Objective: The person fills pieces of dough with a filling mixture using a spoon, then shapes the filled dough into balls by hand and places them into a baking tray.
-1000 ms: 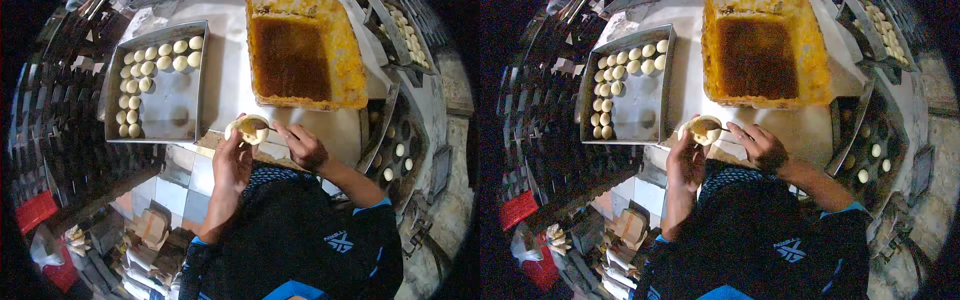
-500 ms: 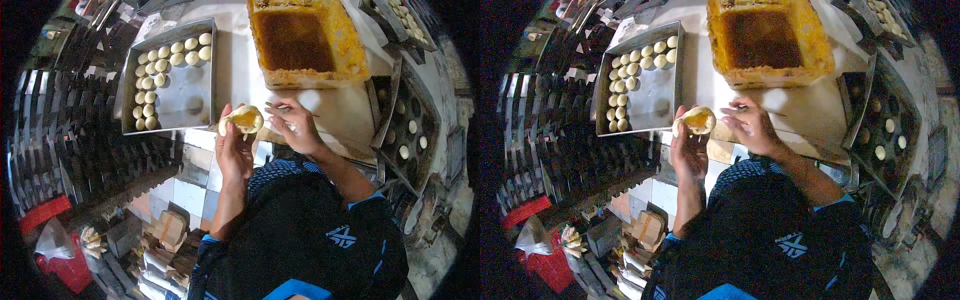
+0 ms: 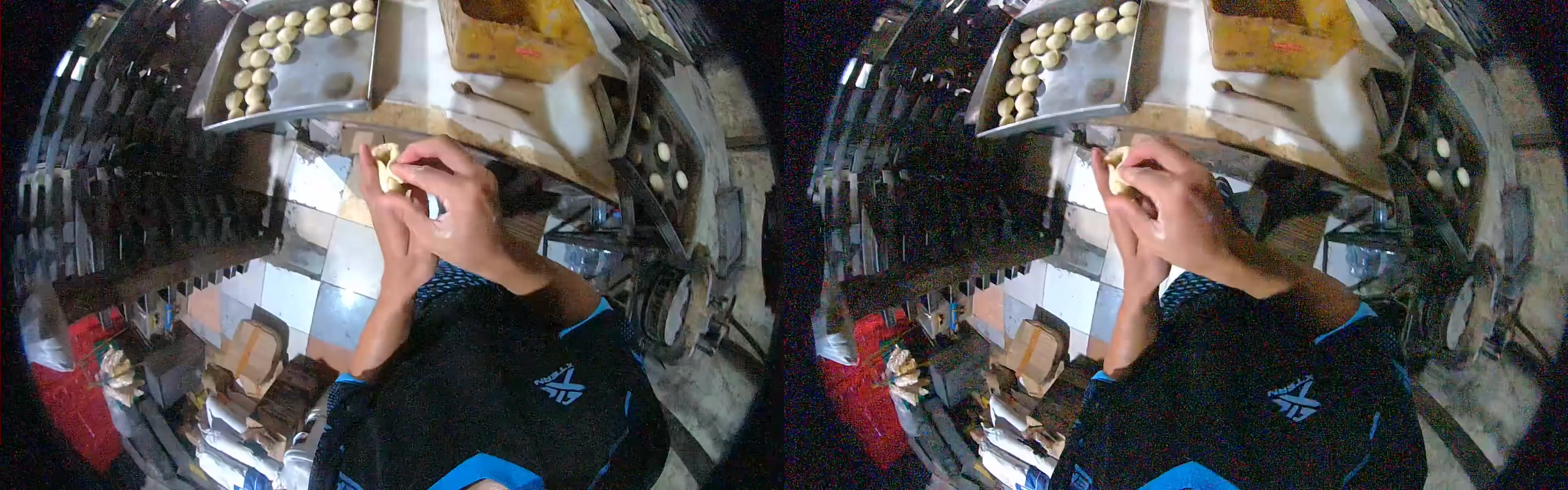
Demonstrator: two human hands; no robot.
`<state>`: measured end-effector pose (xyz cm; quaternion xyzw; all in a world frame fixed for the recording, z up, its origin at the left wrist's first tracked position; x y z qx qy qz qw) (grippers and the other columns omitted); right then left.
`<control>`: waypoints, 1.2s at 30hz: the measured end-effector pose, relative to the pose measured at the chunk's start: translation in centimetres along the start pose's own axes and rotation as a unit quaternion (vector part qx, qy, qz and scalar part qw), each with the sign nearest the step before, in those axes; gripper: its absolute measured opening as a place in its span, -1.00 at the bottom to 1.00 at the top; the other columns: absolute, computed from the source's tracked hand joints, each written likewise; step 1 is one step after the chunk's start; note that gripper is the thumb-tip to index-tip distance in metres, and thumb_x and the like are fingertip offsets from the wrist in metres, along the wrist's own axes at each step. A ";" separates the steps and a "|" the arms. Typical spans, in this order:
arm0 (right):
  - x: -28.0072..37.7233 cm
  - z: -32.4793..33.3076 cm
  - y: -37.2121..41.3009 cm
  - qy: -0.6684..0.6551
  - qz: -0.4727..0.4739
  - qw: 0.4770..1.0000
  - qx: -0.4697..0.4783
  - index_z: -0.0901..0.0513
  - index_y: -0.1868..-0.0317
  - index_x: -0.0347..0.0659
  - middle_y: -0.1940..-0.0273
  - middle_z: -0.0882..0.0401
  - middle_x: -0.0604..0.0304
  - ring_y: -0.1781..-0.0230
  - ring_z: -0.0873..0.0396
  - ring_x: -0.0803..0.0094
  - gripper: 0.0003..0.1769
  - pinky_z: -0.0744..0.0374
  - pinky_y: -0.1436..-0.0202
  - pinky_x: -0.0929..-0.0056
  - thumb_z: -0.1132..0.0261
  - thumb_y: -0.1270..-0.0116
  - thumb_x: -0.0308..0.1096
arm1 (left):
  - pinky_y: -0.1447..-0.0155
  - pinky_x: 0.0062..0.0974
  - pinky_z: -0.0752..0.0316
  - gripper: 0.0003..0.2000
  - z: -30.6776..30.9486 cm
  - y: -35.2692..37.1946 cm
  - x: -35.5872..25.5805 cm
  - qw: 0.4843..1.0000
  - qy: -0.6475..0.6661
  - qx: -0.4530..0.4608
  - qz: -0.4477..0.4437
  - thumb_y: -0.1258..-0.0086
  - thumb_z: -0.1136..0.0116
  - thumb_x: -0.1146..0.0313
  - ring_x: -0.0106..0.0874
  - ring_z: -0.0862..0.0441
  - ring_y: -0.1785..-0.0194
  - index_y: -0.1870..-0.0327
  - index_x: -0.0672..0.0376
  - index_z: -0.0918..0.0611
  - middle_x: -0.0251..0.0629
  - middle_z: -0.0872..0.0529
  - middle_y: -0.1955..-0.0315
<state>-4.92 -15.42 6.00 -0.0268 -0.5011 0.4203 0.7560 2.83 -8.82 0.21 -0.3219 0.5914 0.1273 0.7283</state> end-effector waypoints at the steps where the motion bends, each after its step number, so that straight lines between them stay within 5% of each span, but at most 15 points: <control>1: 1.1 -0.4 0.6 0.009 0.020 1.000 -0.018 -0.65 0.22 -0.43 0.19 -0.58 0.03 0.17 -0.63 0.26 -0.77 -0.60 0.13 0.47 -0.40 -0.06 -0.61 | -0.45 -0.28 -0.09 -0.37 0.7 0.9 -0.8 0.999 0.050 0.000 0.011 -0.50 0.06 0.33 -0.16 -0.18 -0.43 -0.48 0.33 0.00 0.10 -0.10 -0.42; 3: 3.0 -0.7 1.1 0.014 0.065 0.997 -0.032 -0.65 0.26 -0.41 0.21 -0.58 0.02 0.21 -0.63 0.23 -0.79 -0.59 0.15 0.45 -0.40 -0.04 -0.62 | -0.45 -0.29 -0.13 -0.33 2.4 2.3 -3.0 0.983 0.178 0.000 0.034 -0.48 0.05 0.39 -0.19 -0.24 -0.40 -0.50 0.31 0.09 0.08 -0.15 -0.41; 5: 4.8 -0.3 1.1 0.004 0.109 0.994 -0.020 -0.64 0.30 -0.40 0.23 -0.59 0.03 0.25 -0.63 0.22 -0.82 -0.59 0.16 0.43 -0.39 -0.03 -0.64 | -0.39 -0.33 -0.24 -0.31 4.1 3.6 -4.0 0.916 0.383 -0.068 0.101 -0.47 -0.01 0.38 -0.27 -0.34 -0.33 -0.50 0.32 0.07 0.00 -0.29 -0.34; 7: 6.6 0.8 1.0 -0.034 0.099 0.993 0.057 -0.62 0.33 -0.38 0.17 -0.57 0.00 0.17 -0.59 0.18 -0.90 -0.55 0.08 0.35 -0.33 -0.12 -0.57 | -0.28 -0.41 -0.38 -0.24 5.7 4.5 -2.8 0.864 0.488 -0.014 0.119 -0.29 -0.32 0.19 -0.33 -0.46 -0.23 -0.42 0.32 -0.21 -0.06 -0.40 -0.26; 12: 8.6 1.3 2.5 0.033 0.100 0.989 0.102 -0.57 0.32 -0.39 0.05 -0.48 -0.09 0.06 -0.50 0.07 -0.90 -0.46 -0.03 0.22 -0.24 -0.20 -0.50 | -0.24 -0.38 -0.38 -0.49 6.1 6.3 -2.7 0.871 0.483 -0.012 0.090 -0.24 -0.36 0.20 -0.34 -0.49 -0.15 -0.13 0.35 -0.54 -0.04 -0.44 -0.19; 19: 6.2 3.6 5.3 0.080 0.118 0.989 0.044 -0.49 0.33 -0.29 0.10 -0.46 -0.07 0.09 -0.50 0.06 -0.80 -0.46 0.06 0.20 -0.36 -0.09 -0.47 | -0.16 -0.33 -0.37 -0.68 3.0 6.0 -3.4 0.942 0.335 -0.012 0.002 -0.29 -0.22 0.31 -0.25 -0.50 -0.06 0.01 0.31 -0.59 0.00 -0.52 -0.01; 22: 4.1 6.3 6.5 0.006 0.056 0.996 -0.069 -0.54 0.33 -0.20 0.17 -0.50 0.02 0.26 -0.55 0.26 -0.68 -0.51 0.25 0.35 -0.53 0.05 -0.45 | -0.16 -0.32 -0.37 -0.68 0.2 5.8 -4.0 0.954 0.299 0.003 -0.001 -0.32 -0.20 0.28 -0.24 -0.51 -0.05 0.01 0.32 -0.58 -0.01 -0.57 0.08; 23: 3.3 7.5 6.9 -0.084 -0.035 0.992 -0.082 -0.56 0.28 -0.22 0.21 -0.52 0.09 0.32 -0.52 0.39 -0.70 -0.50 0.29 0.45 -0.51 -0.02 -0.43 | -0.16 -0.33 -0.37 -0.67 -1.2 5.8 -4.2 0.957 0.291 0.007 -0.008 -0.33 -0.19 0.27 -0.25 -0.51 -0.05 0.01 0.32 -0.58 -0.01 -0.58 0.08; 25: 1.4 10.1 7.9 -0.308 -0.211 0.922 -0.101 -0.60 0.19 -0.27 0.26 -0.55 0.22 0.42 -0.47 0.59 -0.75 -0.47 0.36 0.62 -0.45 -0.17 -0.41 | -0.15 -0.35 -0.38 -0.66 -4.3 5.4 -4.6 0.961 0.274 0.016 -0.028 -0.35 -0.18 0.25 -0.26 -0.52 -0.04 -0.01 0.33 -0.57 -0.02 -0.59 0.08; 26: -0.1 11.9 8.5 -0.437 -0.290 0.845 -0.106 -0.61 0.13 -0.35 0.29 -0.55 0.29 0.43 -0.45 0.66 -0.79 -0.47 0.37 0.65 -0.35 -0.31 -0.40 | -0.14 -0.38 -0.39 -0.63 -5.8 5.3 -4.6 0.966 0.258 0.021 -0.013 -0.37 -0.18 0.21 -0.30 -0.52 -0.03 -0.02 0.35 -0.56 -0.03 -0.59 0.06; 27: -1.6 13.9 9.0 -0.485 -0.298 0.819 -0.072 -0.64 0.11 -0.36 0.29 -0.55 0.28 0.43 -0.46 0.65 -0.80 -0.46 0.38 0.65 -0.28 -0.36 -0.40 | -0.14 -0.38 -0.39 -0.62 -7.6 5.2 -4.6 0.966 0.259 0.030 -0.005 -0.37 -0.18 0.20 -0.30 -0.52 -0.03 -0.03 0.35 -0.56 -0.04 -0.59 0.06; 29: -3.4 17.3 9.9 -0.361 -0.300 0.878 -0.094 -0.67 0.06 -0.31 0.25 -0.54 0.26 0.41 -0.48 0.62 -0.73 -0.47 0.36 0.65 -0.37 -0.28 -0.35 | -0.14 -0.39 -0.39 -0.61 -11.8 5.0 -4.6 0.965 0.259 0.046 0.006 -0.38 -0.19 0.19 -0.31 -0.52 -0.03 -0.03 0.34 -0.56 -0.05 -0.60 0.06; 31: -5.6 21.1 10.4 -0.175 -0.127 0.975 -0.059 -0.68 0.00 -0.24 0.18 -0.51 0.20 0.33 -0.51 0.57 -0.60 -0.49 0.32 0.61 -0.47 -0.16 -0.30 | -0.14 -0.40 -0.38 -0.60 -16.3 4.9 -5.0 0.964 0.252 0.081 0.000 -0.37 -0.20 0.18 -0.32 -0.51 -0.03 -0.05 0.34 -0.56 -0.07 -0.59 0.07; 32: -6.4 23.4 10.3 -0.096 -0.097 0.990 -0.031 -0.69 -0.01 -0.20 0.12 -0.48 0.14 0.25 -0.51 0.52 -0.53 -0.50 0.25 0.54 -0.53 -0.06 -0.27 | -0.14 -0.40 -0.38 -0.60 -18.6 4.8 -5.4 0.965 0.243 0.099 -0.003 -0.37 -0.21 0.17 -0.32 -0.51 -0.03 -0.05 0.34 -0.56 -0.07 -0.59 0.07; 36: -10.9 30.6 10.8 -0.065 -0.039 0.992 -0.103 -0.71 0.26 -0.23 0.15 -0.48 0.11 0.20 -0.54 0.39 -0.75 -0.51 0.13 0.47 -0.53 -0.02 -0.38 | -0.11 -0.44 -0.41 -0.40 -27.0 4.5 -5.8 0.933 0.323 0.143 0.064 -0.31 -0.30 0.08 -0.36 -0.51 -0.03 -0.24 0.33 -0.45 -0.13 -0.57 0.05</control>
Point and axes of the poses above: each hand's wrist, its own y-axis away from the middle knuckle, its own z-axis out of the back of the hand, x = y × z, the point moved 1 cm from there along -y, towards the middle knuckle
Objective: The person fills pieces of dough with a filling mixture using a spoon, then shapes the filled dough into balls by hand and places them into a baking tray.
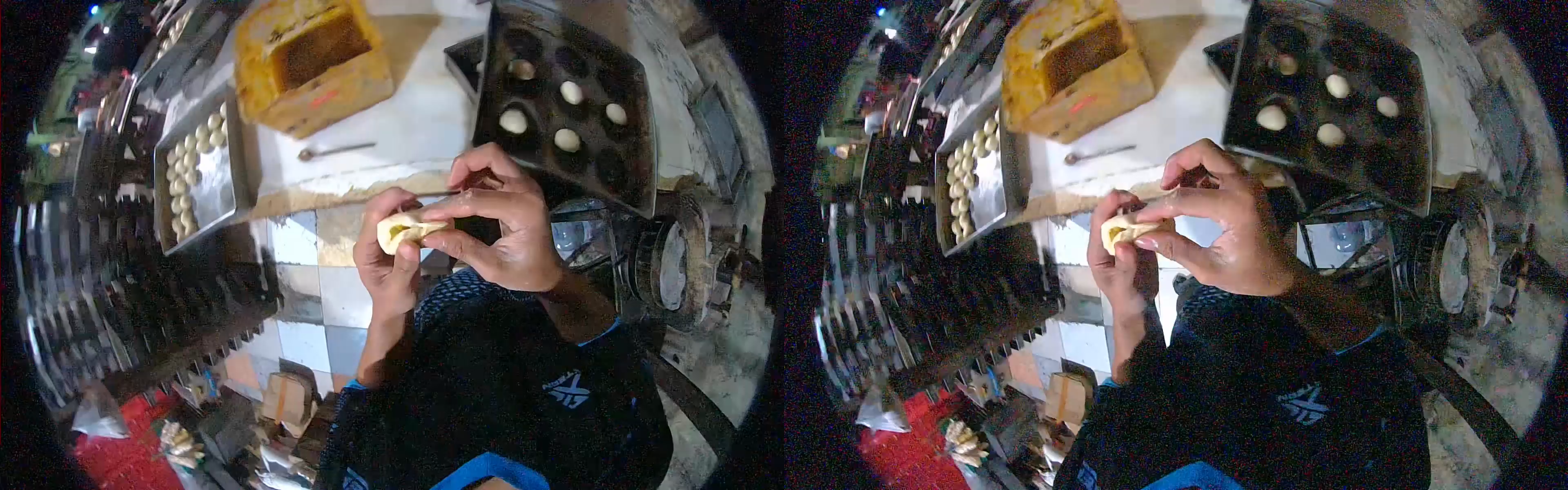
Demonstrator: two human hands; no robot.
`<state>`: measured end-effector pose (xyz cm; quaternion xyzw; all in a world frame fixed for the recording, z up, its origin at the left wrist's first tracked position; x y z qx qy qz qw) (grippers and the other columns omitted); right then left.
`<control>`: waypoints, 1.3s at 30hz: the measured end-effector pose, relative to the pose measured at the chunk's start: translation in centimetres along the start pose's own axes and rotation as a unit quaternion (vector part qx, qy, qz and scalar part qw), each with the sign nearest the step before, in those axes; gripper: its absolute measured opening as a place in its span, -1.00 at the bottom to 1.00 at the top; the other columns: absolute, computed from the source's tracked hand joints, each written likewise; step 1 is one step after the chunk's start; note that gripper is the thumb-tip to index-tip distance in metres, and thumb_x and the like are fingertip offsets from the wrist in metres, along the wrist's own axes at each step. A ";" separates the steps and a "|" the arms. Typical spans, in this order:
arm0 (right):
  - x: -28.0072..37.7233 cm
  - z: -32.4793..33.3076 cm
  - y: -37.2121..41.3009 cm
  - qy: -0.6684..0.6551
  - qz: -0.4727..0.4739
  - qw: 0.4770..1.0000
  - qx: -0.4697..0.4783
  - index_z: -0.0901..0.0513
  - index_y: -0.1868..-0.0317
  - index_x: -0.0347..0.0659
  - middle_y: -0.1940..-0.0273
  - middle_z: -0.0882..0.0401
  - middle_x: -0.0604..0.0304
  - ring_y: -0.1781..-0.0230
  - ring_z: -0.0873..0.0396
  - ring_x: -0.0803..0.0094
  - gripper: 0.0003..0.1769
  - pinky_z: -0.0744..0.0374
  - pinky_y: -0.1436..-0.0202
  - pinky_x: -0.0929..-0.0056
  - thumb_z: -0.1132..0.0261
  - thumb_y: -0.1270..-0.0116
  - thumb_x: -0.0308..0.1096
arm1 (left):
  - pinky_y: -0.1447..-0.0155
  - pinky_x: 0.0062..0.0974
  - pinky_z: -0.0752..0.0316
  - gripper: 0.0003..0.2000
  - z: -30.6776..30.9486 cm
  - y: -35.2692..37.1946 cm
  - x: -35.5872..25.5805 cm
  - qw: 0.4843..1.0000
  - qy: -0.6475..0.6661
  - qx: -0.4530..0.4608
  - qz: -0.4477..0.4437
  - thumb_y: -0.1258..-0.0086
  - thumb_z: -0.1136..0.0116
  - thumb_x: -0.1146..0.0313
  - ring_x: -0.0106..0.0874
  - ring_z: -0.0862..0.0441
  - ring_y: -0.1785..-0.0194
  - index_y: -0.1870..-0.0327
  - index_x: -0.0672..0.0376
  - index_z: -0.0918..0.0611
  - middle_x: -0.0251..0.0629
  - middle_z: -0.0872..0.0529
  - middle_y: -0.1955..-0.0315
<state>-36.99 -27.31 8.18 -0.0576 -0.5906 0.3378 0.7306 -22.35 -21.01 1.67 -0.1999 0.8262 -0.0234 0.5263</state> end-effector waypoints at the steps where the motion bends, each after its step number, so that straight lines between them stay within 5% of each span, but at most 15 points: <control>1: -0.5 1.5 -0.2 0.000 -0.002 1.000 -0.021 -0.70 0.30 -0.24 0.15 -0.48 0.11 0.19 -0.55 0.38 -0.77 -0.52 0.12 0.46 -0.53 -0.02 -0.39 | -0.11 -0.44 -0.41 -0.34 -1.6 -0.6 0.9 0.999 0.041 -0.002 0.025 -0.29 -0.32 0.06 -0.37 -0.51 -0.03 -0.28 0.33 -0.42 -0.14 -0.57 0.04; 2: -0.8 2.9 -0.3 -0.001 -0.006 0.999 -0.039 -0.69 0.33 -0.24 0.16 -0.48 0.11 0.18 -0.55 0.37 -0.78 -0.52 0.11 0.45 -0.53 -0.01 -0.40 | -0.17 -0.41 -0.43 -0.22 -3.1 -1.1 1.6 0.994 0.095 0.021 0.040 -0.22 -0.38 0.03 -0.36 -0.52 -0.09 -0.36 0.32 -0.32 -0.12 -0.53 -0.07; 9: -2.0 9.8 -1.6 -0.065 0.015 0.997 -0.049 -0.68 0.31 -0.21 0.19 -0.49 0.14 0.14 -0.54 0.36 -0.80 -0.48 0.13 0.43 -0.49 -0.06 -0.37 | -0.29 -0.26 -0.40 -0.33 -11.0 -3.9 3.4 0.971 0.216 0.015 0.105 -0.30 -0.31 0.14 -0.26 -0.50 -0.19 -0.32 0.31 -0.31 0.04 -0.44 -0.21; 13: -3.0 10.6 -1.5 0.186 0.128 0.967 -0.119 -0.67 0.30 -0.22 0.16 -0.47 0.15 0.22 -0.47 0.39 -0.85 -0.40 0.22 0.40 -0.42 -0.11 -0.43 | -0.27 -0.27 -0.41 -0.41 -11.8 -5.4 5.1 0.984 0.158 0.033 0.078 -0.35 -0.25 0.19 -0.25 -0.50 -0.18 -0.29 0.29 -0.31 0.02 -0.47 -0.17; 14: -3.0 11.1 -1.6 0.162 0.116 0.974 -0.104 -0.68 0.23 -0.24 0.15 -0.48 0.13 0.21 -0.47 0.40 -0.84 -0.43 0.20 0.41 -0.40 -0.15 -0.43 | -0.23 -0.28 -0.42 -0.45 -12.3 -5.5 5.0 0.981 0.171 0.019 0.093 -0.37 -0.23 0.21 -0.26 -0.50 -0.15 -0.27 0.26 -0.33 -0.02 -0.49 -0.14; 18: -3.3 13.3 -1.3 0.082 0.012 0.988 -0.131 -0.68 -0.01 -0.27 0.13 -0.52 0.12 0.20 -0.51 0.47 -0.73 -0.51 0.18 0.52 -0.27 -0.33 -0.38 | -0.22 -0.30 -0.37 -0.44 -12.8 -6.4 5.4 0.974 0.216 0.006 0.061 -0.34 -0.24 0.18 -0.27 -0.47 -0.11 -0.27 0.15 -0.29 -0.17 -0.51 -0.07; 19: -3.5 12.7 -1.1 -0.148 -0.133 0.966 -0.166 -0.65 0.00 -0.35 0.13 -0.49 0.15 0.15 -0.55 0.46 -0.75 -0.53 0.18 0.51 -0.23 -0.39 -0.42 | -0.21 -0.30 -0.37 -0.44 -12.8 -6.7 5.5 0.975 0.214 0.002 0.054 -0.34 -0.25 0.18 -0.27 -0.47 -0.11 -0.26 0.15 -0.29 -0.17 -0.51 -0.07; 21: -5.5 12.8 -0.7 -0.334 -0.271 0.900 -0.069 -0.66 0.06 -0.39 0.29 -0.56 0.21 0.38 -0.59 0.54 -0.77 -0.54 0.38 0.60 -0.22 -0.42 -0.39 | -0.21 -0.30 -0.37 -0.43 -12.8 -7.1 5.6 0.977 0.211 -0.005 0.043 -0.33 -0.26 0.17 -0.27 -0.47 -0.11 -0.26 0.15 -0.29 -0.16 -0.50 -0.07; 24: -6.6 10.6 -1.4 -0.415 -0.342 0.841 -0.056 -0.65 0.13 -0.37 0.48 -0.57 0.28 0.63 -0.50 0.60 -0.79 -0.47 0.58 0.62 -0.25 -0.39 -0.37 | -0.25 -0.24 -0.37 -0.47 -12.1 -6.9 5.8 0.987 0.158 0.002 0.038 -0.41 -0.15 0.22 -0.23 -0.48 -0.14 -0.32 0.19 -0.27 -0.11 -0.48 -0.12; 28: -6.5 9.6 -3.2 -0.405 -0.343 0.841 -0.107 -0.63 0.23 -0.34 0.54 -0.56 0.30 0.66 -0.46 0.61 -0.84 -0.48 0.59 0.62 -0.25 -0.38 -0.39 | -0.30 -0.27 -0.34 -0.51 -9.4 -6.7 7.1 0.999 -0.006 0.012 -0.046 -0.48 -0.05 0.32 -0.26 -0.46 -0.19 -0.35 0.29 -0.28 -0.07 -0.47 -0.15; 31: -6.4 7.9 -4.4 -0.445 -0.303 0.827 -0.163 -0.61 0.20 -0.39 0.46 -0.57 0.28 0.58 -0.50 0.62 -0.83 -0.51 0.50 0.65 -0.26 -0.38 -0.40 | -0.18 -0.35 -0.37 -0.52 -8.0 -6.8 6.6 0.949 -0.261 -0.011 -0.174 -0.44 -0.09 0.34 -0.28 -0.48 -0.05 -0.33 0.32 -0.34 -0.08 -0.50 -0.05; 32: -5.5 6.4 -4.6 -0.221 -0.168 0.948 -0.155 -0.59 0.16 -0.43 0.32 -0.56 0.21 0.46 -0.53 0.58 -0.84 -0.51 0.41 0.67 -0.24 -0.37 -0.46 | -0.12 -0.38 -0.38 -0.51 -7.3 -6.9 6.2 0.910 -0.350 -0.027 -0.223 -0.41 -0.12 0.35 -0.29 -0.49 0.01 -0.31 0.32 -0.36 -0.08 -0.51 0.00; 33: -4.6 5.2 -4.6 -0.193 -0.089 0.964 -0.163 -0.62 0.15 -0.38 0.21 -0.47 0.16 0.37 -0.52 0.53 -0.87 -0.49 0.34 0.67 -0.26 -0.33 -0.52 | -0.06 -0.40 -0.40 -0.51 -7.0 -6.9 5.8 0.858 -0.437 -0.039 -0.267 -0.39 -0.15 0.35 -0.29 -0.50 0.08 -0.30 0.33 -0.39 -0.09 -0.53 0.05; 35: -3.2 4.2 -4.2 0.009 0.021 0.990 -0.139 -0.68 0.13 -0.25 0.19 -0.36 0.15 0.31 -0.48 0.49 -0.78 -0.49 0.27 0.60 -0.33 -0.19 -0.58 | 0.07 -0.41 -0.42 -0.44 -6.3 -6.9 4.7 0.816 -0.488 -0.074 -0.300 -0.31 -0.22 0.34 -0.25 -0.49 0.12 -0.31 0.34 -0.39 -0.05 -0.52 0.11; 39: -3.2 1.8 -3.7 0.085 0.136 0.983 -0.094 -0.72 0.11 -0.15 0.20 -0.31 0.16 0.32 -0.44 0.45 -0.64 -0.49 0.24 0.51 -0.42 -0.02 -0.60 | 0.22 -0.47 -0.37 -0.30 -5.1 -6.3 2.3 0.781 -0.544 -0.116 -0.284 -0.16 -0.38 0.22 -0.33 -0.42 0.23 -0.32 0.32 -0.41 -0.16 -0.48 0.26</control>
Point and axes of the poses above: each hand's wrist, its own y-axis away from the middle knuckle, its own z-axis out of the back of the hand, x = y × z, the point moved 1 cm from there along -y, towards the middle knuckle
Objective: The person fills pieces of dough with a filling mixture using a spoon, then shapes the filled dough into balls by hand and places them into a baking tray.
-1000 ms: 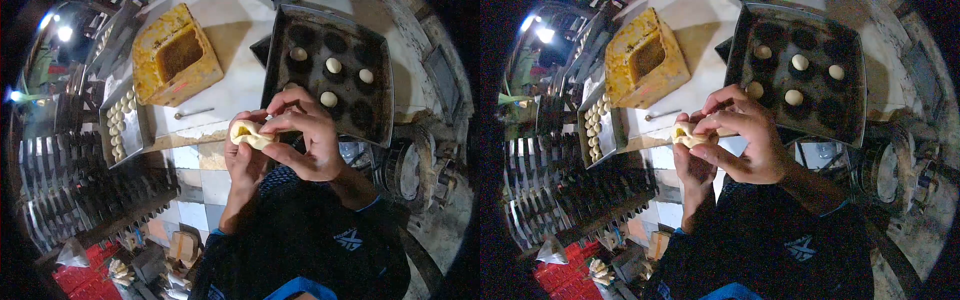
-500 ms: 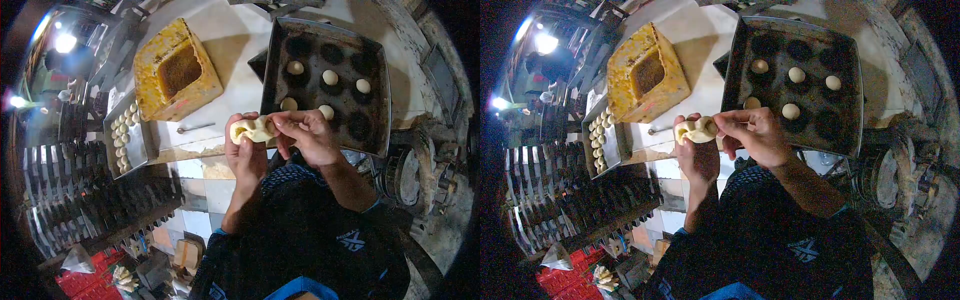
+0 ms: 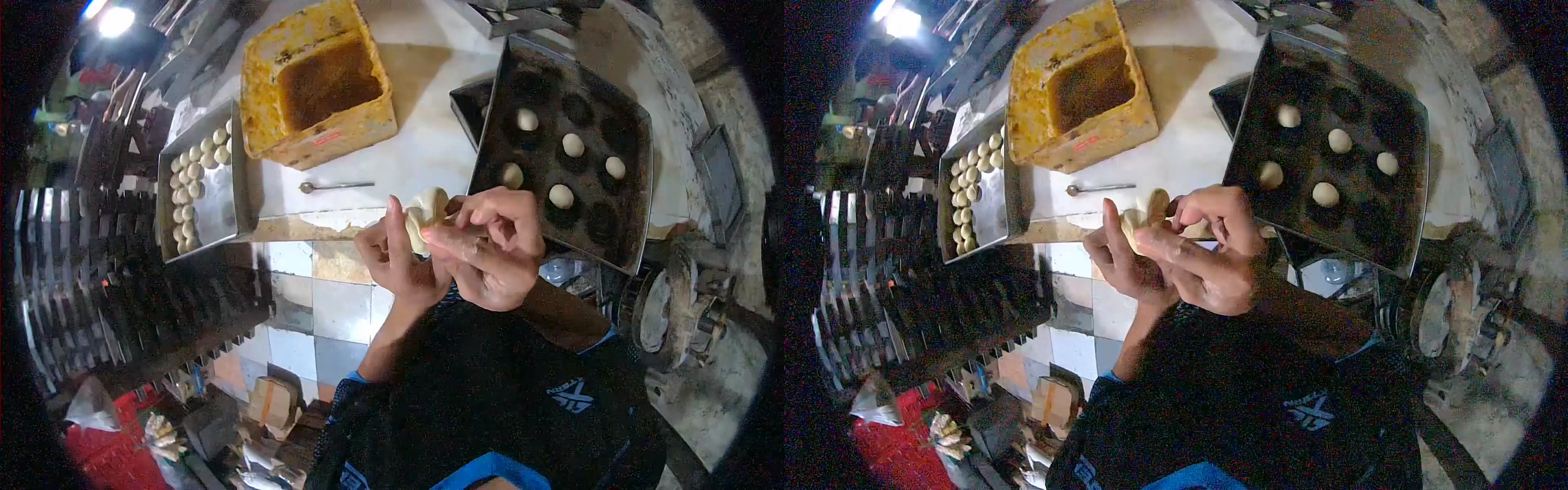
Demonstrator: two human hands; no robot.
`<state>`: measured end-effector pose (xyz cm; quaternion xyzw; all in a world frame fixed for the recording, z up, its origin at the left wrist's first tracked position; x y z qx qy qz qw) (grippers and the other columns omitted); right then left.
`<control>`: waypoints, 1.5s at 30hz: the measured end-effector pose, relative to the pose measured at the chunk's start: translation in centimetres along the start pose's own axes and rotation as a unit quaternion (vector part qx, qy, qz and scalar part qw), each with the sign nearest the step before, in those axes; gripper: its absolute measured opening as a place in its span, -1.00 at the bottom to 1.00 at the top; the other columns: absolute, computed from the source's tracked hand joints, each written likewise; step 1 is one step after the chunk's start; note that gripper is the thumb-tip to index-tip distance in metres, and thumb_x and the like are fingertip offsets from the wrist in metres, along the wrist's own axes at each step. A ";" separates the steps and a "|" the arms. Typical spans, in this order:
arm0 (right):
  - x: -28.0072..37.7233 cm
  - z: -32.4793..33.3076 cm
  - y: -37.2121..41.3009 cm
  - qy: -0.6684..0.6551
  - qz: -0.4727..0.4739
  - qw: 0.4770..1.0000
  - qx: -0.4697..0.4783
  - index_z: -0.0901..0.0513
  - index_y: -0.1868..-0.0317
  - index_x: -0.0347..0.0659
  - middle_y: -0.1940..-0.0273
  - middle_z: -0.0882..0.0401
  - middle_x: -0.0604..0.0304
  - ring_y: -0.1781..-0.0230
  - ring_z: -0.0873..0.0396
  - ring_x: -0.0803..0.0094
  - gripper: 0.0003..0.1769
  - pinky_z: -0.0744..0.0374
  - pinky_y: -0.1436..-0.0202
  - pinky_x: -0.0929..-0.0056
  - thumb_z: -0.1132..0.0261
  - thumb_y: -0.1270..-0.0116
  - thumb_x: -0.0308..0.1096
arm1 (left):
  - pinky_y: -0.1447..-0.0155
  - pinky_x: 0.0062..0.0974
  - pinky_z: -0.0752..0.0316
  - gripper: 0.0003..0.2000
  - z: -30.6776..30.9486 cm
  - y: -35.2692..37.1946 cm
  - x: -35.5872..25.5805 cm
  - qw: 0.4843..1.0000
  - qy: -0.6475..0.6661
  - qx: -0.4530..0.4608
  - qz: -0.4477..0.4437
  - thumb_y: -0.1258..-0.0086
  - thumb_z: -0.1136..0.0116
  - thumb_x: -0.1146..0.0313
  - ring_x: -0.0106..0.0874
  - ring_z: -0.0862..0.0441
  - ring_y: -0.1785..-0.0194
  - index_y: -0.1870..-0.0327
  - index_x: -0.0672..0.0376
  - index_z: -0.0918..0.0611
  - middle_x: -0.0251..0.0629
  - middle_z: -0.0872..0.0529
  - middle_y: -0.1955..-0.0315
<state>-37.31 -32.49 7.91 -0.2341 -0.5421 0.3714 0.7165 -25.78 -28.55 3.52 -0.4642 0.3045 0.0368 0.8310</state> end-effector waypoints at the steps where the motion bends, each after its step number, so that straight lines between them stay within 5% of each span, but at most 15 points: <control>1: 0.1 -0.6 -0.2 0.001 0.027 1.000 -0.006 -0.72 0.11 -0.14 0.21 -0.31 0.16 0.33 -0.43 0.43 -0.62 -0.50 0.24 0.49 -0.43 0.00 -0.60 | 0.26 -0.51 -0.31 -0.32 0.2 -0.3 -0.1 1.000 -0.007 -0.011 0.019 -0.14 -0.41 0.18 -0.37 -0.38 0.26 -0.28 0.31 -0.47 -0.26 -0.44 0.32; 5: 1.6 -1.7 -0.7 0.020 0.045 0.997 0.067 -0.72 0.08 -0.17 0.11 -0.28 0.14 0.19 -0.44 0.35 -0.58 -0.56 0.08 0.36 -0.46 0.02 -0.66 | 0.15 -0.46 -0.39 -0.45 1.1 -0.6 0.1 0.991 -0.029 -0.001 0.133 -0.24 -0.34 0.20 -0.38 -0.44 0.25 -0.22 0.27 -0.53 -0.28 -0.51 0.31; 8: 2.0 -1.2 -1.1 0.023 0.000 0.998 0.056 -0.70 0.09 -0.24 0.12 -0.38 0.09 0.13 -0.49 0.37 -0.69 -0.56 0.06 0.39 -0.43 -0.10 -0.55 | 0.13 -0.48 -0.39 -0.55 0.9 -0.5 1.4 0.977 0.146 -0.050 0.148 -0.28 -0.30 0.29 -0.35 -0.43 0.20 -0.15 0.31 -0.56 -0.18 -0.48 0.23; 11: 1.3 1.4 -4.2 -0.059 -0.197 0.977 0.053 -0.70 0.10 -0.29 0.23 -0.48 0.14 0.18 -0.54 0.46 -0.76 -0.52 0.07 0.52 -0.37 -0.22 -0.41 | 0.07 -0.45 -0.44 -0.60 1.5 -0.7 2.0 0.942 0.293 -0.006 0.164 -0.35 -0.22 0.33 -0.32 -0.47 0.13 -0.15 0.33 -0.53 -0.09 -0.48 0.18; 12: 0.4 1.6 -5.1 -0.159 -0.303 0.937 0.073 -0.70 0.10 -0.33 0.25 -0.52 0.16 0.15 -0.54 0.51 -0.77 -0.51 0.04 0.55 -0.33 -0.29 -0.39 | 0.06 -0.43 -0.44 -0.60 1.8 -0.8 2.1 0.946 0.295 0.016 0.135 -0.35 -0.23 0.34 -0.32 -0.47 0.12 -0.15 0.33 -0.53 -0.09 -0.48 0.18; 16: -2.8 0.3 -4.0 -0.304 -0.353 0.869 0.168 -0.67 0.11 -0.42 0.23 -0.61 0.11 0.21 -0.60 0.49 -0.79 -0.55 0.10 0.58 -0.31 -0.32 -0.45 | 0.01 -0.39 -0.49 -0.54 1.8 -0.4 2.1 0.962 0.258 0.076 0.046 -0.41 -0.14 0.18 -0.30 -0.46 0.03 -0.16 0.38 -0.49 -0.05 -0.47 0.06; 20: -1.5 1.0 -3.2 -0.255 -0.366 0.892 0.074 -0.67 0.16 -0.44 0.20 -0.51 0.13 0.23 -0.59 0.49 -0.85 -0.57 0.11 0.53 -0.27 -0.33 -0.51 | 0.08 -0.42 -0.43 -0.52 0.6 0.7 1.9 0.973 0.212 0.046 0.073 -0.26 -0.30 0.36 -0.29 -0.46 0.15 -0.21 0.28 -0.51 -0.11 -0.49 0.19; 24: 1.0 0.6 -0.7 -0.048 -0.080 0.995 0.026 -0.73 0.15 -0.19 0.14 -0.37 0.13 0.24 -0.52 0.39 -0.77 -0.54 0.21 0.50 -0.38 -0.15 -0.56 | 0.17 -0.46 -0.38 -0.42 1.1 0.6 0.1 0.998 0.056 0.038 0.019 -0.22 -0.35 0.26 -0.31 -0.43 0.22 -0.26 0.25 -0.49 -0.15 -0.51 0.22; 30: 1.5 1.4 0.7 0.072 0.094 0.993 0.005 -0.74 0.07 -0.16 0.08 -0.26 0.10 0.11 -0.44 0.30 -0.58 -0.63 -0.06 0.26 -0.49 0.02 -0.61 | 0.16 -0.46 -0.36 -0.38 0.9 -0.3 -2.4 0.999 -0.005 0.033 0.033 -0.20 -0.34 0.10 -0.33 -0.42 0.22 -0.25 0.24 -0.52 -0.22 -0.56 0.26; 36: 0.8 4.4 -0.2 0.089 0.099 0.990 0.051 -0.72 0.14 -0.30 0.09 -0.30 0.08 0.17 -0.47 0.33 -0.65 -0.65 0.05 0.33 -0.48 0.02 -0.63 | 0.12 -0.46 -0.35 -0.50 -0.8 -0.6 -4.0 0.999 0.029 0.026 0.009 -0.27 -0.29 0.19 -0.40 -0.39 0.22 -0.17 0.32 -0.56 -0.30 -0.51 0.34; 38: -0.1 5.2 -0.3 0.082 0.096 0.991 0.036 -0.71 0.17 -0.32 0.11 -0.31 0.08 0.20 -0.48 0.34 -0.68 -0.65 0.09 0.37 -0.47 0.01 -0.64 | -0.07 -0.41 -0.42 -0.28 -1.4 0.0 -4.1 0.985 0.150 0.060 0.067 -0.10 -0.42 0.27 -0.32 -0.47 0.08 -0.31 0.32 -0.41 -0.15 -0.56 0.05; 40: -0.8 5.8 -0.3 0.064 0.084 0.994 0.018 -0.71 0.20 -0.33 0.13 -0.32 0.09 0.23 -0.48 0.36 -0.71 -0.65 0.13 0.42 -0.46 0.00 -0.65 | -0.18 -0.40 -0.40 -0.21 -2.7 -0.1 -5.5 0.929 0.334 0.017 0.160 -0.09 -0.43 0.27 -0.31 -0.48 -0.03 -0.36 0.36 -0.32 -0.13 -0.52 -0.05; 41: -1.0 6.1 -0.3 0.052 0.069 0.996 0.018 -0.70 0.19 -0.32 0.12 -0.31 0.08 0.25 -0.48 0.38 -0.72 -0.63 0.15 0.47 -0.44 -0.02 -0.65 | -0.31 -0.40 -0.32 -0.13 -2.5 -0.2 -5.8 0.838 0.498 0.058 0.214 -0.12 -0.44 0.20 -0.30 -0.42 -0.19 -0.39 0.41 -0.21 -0.11 -0.45 -0.13; 44: -0.7 6.9 -0.4 -0.024 -0.011 0.998 0.057 -0.69 0.17 -0.32 0.11 -0.30 0.08 0.23 -0.50 0.38 -0.72 -0.62 0.14 0.48 -0.43 -0.05 -0.64 | -0.30 -0.37 -0.32 -0.15 -2.6 1.5 -4.2 0.779 0.554 0.107 0.272 -0.18 -0.39 0.05 -0.29 -0.37 -0.26 -0.37 0.39 -0.27 -0.05 -0.45 -0.14; 45: -0.2 7.4 -0.8 -0.055 -0.043 0.992 0.102 -0.68 0.14 -0.33 0.07 -0.29 0.05 0.18 -0.53 0.35 -0.72 -0.62 0.11 0.47 -0.42 -0.08 -0.62 | -0.28 -0.33 -0.32 -0.22 -2.4 1.8 -3.5 0.826 0.496 0.128 0.236 -0.23 -0.31 -0.07 -0.28 -0.38 -0.26 -0.31 0.36 -0.37 -0.04 -0.44 -0.16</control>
Point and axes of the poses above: each hand's wrist, its own y-axis away from the middle knuckle, its own z-axis out of the back of the hand, x = y × z, the point moved 1 cm from there along -y, towards the middle knuckle
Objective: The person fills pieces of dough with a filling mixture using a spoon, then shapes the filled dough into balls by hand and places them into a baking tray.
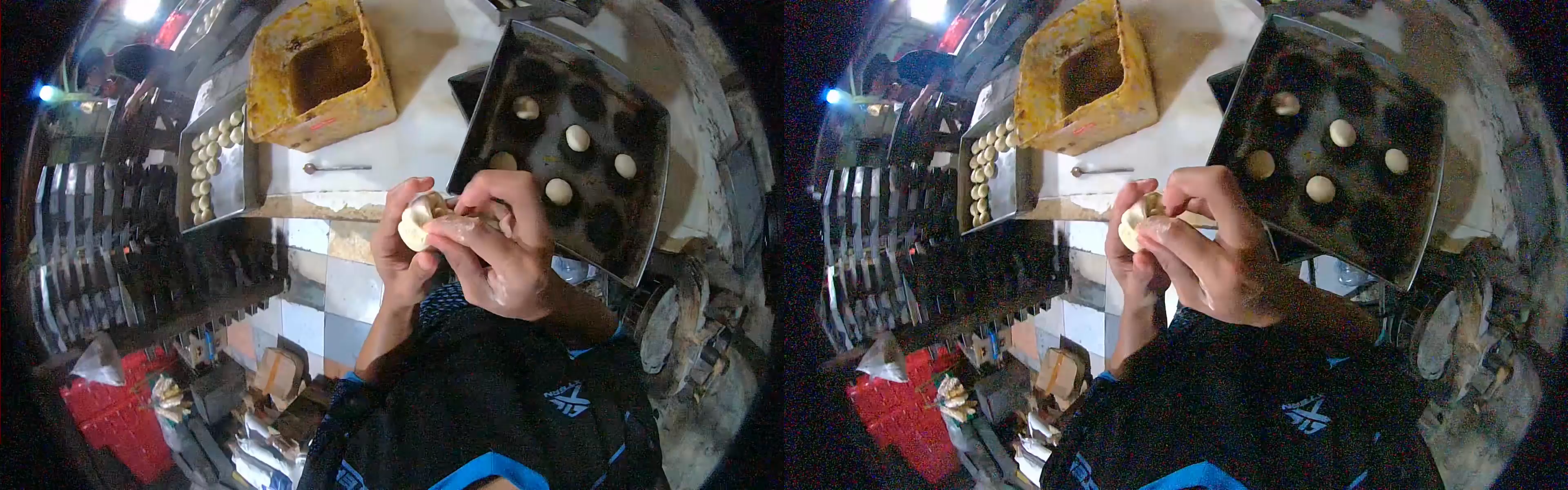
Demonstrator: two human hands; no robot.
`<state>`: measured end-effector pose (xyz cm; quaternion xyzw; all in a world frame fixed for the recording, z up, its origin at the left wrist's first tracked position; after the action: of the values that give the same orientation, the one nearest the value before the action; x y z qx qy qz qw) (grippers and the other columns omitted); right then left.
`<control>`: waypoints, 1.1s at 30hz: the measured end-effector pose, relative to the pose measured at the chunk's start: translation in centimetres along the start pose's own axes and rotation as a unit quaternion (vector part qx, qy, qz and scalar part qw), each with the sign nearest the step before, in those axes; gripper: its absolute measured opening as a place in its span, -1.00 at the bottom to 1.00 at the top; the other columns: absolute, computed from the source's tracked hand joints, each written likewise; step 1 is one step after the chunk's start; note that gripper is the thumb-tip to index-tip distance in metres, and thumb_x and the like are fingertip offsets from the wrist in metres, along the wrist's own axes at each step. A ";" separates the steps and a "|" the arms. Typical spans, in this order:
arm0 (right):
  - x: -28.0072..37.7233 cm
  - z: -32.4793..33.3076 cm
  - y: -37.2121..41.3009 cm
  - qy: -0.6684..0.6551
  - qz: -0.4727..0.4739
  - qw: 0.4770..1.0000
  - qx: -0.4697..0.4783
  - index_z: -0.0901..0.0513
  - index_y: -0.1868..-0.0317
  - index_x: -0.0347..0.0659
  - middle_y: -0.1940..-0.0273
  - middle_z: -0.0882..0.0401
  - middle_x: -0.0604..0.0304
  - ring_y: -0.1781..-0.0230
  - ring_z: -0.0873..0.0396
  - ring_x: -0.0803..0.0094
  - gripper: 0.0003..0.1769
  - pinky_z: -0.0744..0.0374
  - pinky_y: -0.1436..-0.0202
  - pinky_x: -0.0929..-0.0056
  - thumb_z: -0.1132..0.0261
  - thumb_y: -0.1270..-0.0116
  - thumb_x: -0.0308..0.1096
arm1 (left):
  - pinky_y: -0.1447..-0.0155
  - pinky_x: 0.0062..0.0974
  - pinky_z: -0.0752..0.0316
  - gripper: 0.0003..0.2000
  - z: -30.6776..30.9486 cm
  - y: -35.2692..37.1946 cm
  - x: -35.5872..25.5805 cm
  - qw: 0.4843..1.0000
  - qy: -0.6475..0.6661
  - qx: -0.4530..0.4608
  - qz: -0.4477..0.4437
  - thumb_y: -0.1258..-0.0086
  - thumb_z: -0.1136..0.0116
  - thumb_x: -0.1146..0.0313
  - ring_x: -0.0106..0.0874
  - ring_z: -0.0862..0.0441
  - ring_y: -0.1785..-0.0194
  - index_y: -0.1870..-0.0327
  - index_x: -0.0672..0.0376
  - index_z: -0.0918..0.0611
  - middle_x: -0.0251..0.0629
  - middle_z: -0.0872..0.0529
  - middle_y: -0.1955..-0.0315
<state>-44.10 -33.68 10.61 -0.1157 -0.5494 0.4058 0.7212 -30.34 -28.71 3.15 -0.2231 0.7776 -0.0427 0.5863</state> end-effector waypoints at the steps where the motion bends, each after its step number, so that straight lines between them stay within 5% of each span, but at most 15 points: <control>1: 0.3 0.0 -0.1 -0.009 -0.002 1.000 0.011 -0.68 0.15 -0.33 0.06 -0.29 0.05 0.18 -0.54 0.34 -0.73 -0.62 0.12 0.46 -0.41 -0.09 -0.61 | -0.28 -0.33 -0.32 -0.26 0.3 0.4 0.2 1.000 0.006 -0.005 0.003 -0.25 -0.28 -0.07 -0.27 -0.38 -0.26 -0.28 0.36 -0.40 -0.04 -0.44 -0.16; 7: 2.1 -0.8 0.3 0.044 0.051 0.997 0.041 -0.55 0.15 -0.40 0.04 -0.41 -0.01 0.09 -0.52 0.19 -0.76 -0.54 0.00 0.34 -0.32 -0.17 -0.54 | -0.29 -0.30 -0.31 -0.38 0.6 1.9 -0.7 0.993 0.111 -0.007 0.026 -0.35 -0.19 0.00 -0.25 -0.39 -0.24 -0.22 0.35 -0.43 0.02 -0.44 -0.14; 12: 4.5 -3.5 -0.4 0.088 0.113 0.990 0.003 -0.65 0.23 -0.35 0.13 -0.42 0.00 0.18 -0.49 0.19 -0.73 -0.52 0.18 0.33 -0.40 0.01 -0.64 | -0.29 -0.29 -0.30 -0.51 1.9 2.3 -2.9 0.988 0.149 -0.018 -0.024 -0.36 -0.14 0.16 -0.23 -0.41 -0.21 -0.16 0.36 -0.44 0.03 -0.46 -0.11; 18: 7.6 -9.1 -0.5 0.108 0.148 0.983 -0.032 -0.69 0.32 -0.23 0.19 -0.43 0.05 0.20 -0.46 0.21 -0.76 -0.49 0.19 0.33 -0.47 0.08 -0.56 | -0.27 -0.27 -0.31 -0.64 7.1 4.5 -5.7 0.987 0.120 -0.072 -0.085 -0.36 -0.10 0.25 -0.22 -0.42 -0.19 -0.05 0.31 -0.47 0.04 -0.47 -0.06; 27: 11.5 -19.5 0.9 0.071 0.169 0.982 0.034 -0.59 0.36 -0.34 0.19 -0.46 0.04 0.22 -0.48 0.15 -0.79 -0.49 0.15 0.27 -0.44 0.04 -0.54 | -0.24 -0.27 -0.34 -0.70 16.6 9.5 -8.8 0.979 0.089 -0.140 -0.120 -0.39 -0.06 0.30 -0.24 -0.47 -0.13 -0.02 0.31 -0.49 0.05 -0.51 -0.02; 32: 12.5 -21.1 1.5 -0.086 -0.083 0.993 0.019 -0.69 0.23 -0.22 0.17 -0.45 0.08 0.29 -0.49 0.53 -0.86 -0.48 0.23 0.59 -0.40 -0.18 -0.46 | 0.32 -0.49 -0.59 -0.73 20.0 11.5 -9.8 0.967 0.163 -0.165 -0.106 -0.46 0.00 0.38 -0.33 -0.55 0.12 -0.10 0.27 -0.43 0.08 -0.49 -0.03; 33: 12.9 -21.8 1.1 -0.077 -0.129 0.989 0.004 -0.70 0.16 -0.27 0.15 -0.47 0.13 0.31 -0.50 0.57 -0.84 -0.48 0.23 0.63 -0.34 -0.24 -0.49 | 0.26 -0.46 -0.59 -0.73 20.4 11.9 -10.1 0.967 0.164 -0.170 -0.098 -0.46 -0.01 0.37 -0.33 -0.55 0.10 -0.09 0.28 -0.44 0.07 -0.50 -0.02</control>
<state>-24.46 -17.71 10.91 -0.0095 -0.6120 0.3193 0.7235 -12.76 -10.01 1.95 -0.3846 0.8334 -0.0030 0.3969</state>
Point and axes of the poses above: each hand's wrist, its own y-axis away from the middle knuckle, its own z-axis out of the back of the hand, x = y × z, the point moved 1 cm from there along -y, towards the middle knuckle
